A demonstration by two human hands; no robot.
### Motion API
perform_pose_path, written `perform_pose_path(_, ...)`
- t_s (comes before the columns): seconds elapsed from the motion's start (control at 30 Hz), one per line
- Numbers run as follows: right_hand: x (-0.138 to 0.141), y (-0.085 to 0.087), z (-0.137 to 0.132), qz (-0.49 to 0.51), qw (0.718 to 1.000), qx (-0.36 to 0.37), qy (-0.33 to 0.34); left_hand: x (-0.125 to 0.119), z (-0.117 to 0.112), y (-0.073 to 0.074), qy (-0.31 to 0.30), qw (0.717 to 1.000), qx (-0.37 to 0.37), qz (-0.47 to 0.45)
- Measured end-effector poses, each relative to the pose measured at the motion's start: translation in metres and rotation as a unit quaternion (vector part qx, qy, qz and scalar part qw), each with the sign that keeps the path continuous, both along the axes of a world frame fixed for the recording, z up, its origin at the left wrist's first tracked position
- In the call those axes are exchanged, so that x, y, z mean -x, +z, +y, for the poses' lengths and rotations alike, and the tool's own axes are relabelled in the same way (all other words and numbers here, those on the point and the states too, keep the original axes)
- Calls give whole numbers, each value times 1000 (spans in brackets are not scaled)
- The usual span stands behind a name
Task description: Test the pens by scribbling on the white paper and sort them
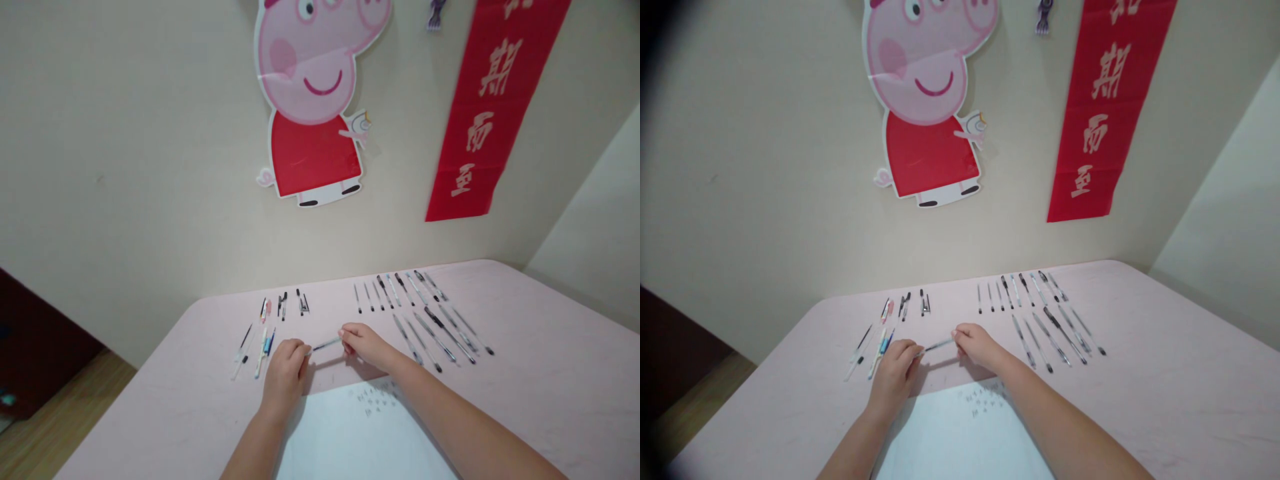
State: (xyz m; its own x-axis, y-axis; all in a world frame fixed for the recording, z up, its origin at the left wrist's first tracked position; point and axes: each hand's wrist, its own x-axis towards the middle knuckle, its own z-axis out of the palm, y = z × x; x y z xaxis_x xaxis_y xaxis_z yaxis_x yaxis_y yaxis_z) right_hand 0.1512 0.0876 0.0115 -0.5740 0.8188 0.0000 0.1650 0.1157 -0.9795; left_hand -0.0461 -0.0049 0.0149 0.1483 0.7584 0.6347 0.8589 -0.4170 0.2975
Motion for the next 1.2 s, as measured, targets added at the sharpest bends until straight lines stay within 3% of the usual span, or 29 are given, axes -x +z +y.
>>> perform_pose_path(0.37,-5,-4,9,67,994,79,-25,8,7,-6,44,972,85,-214)
perform_pose_path(0.57,-6,-2,6,98,989,96,-49,7,6,-3,37,971,82,-219)
perform_pose_path(0.8,-10,5,5,105,990,92,-23,7,5,-3,43,971,81,-219)
perform_pose_path(1.2,-10,-5,8,96,992,76,-31,6,4,-1,46,970,91,-218)
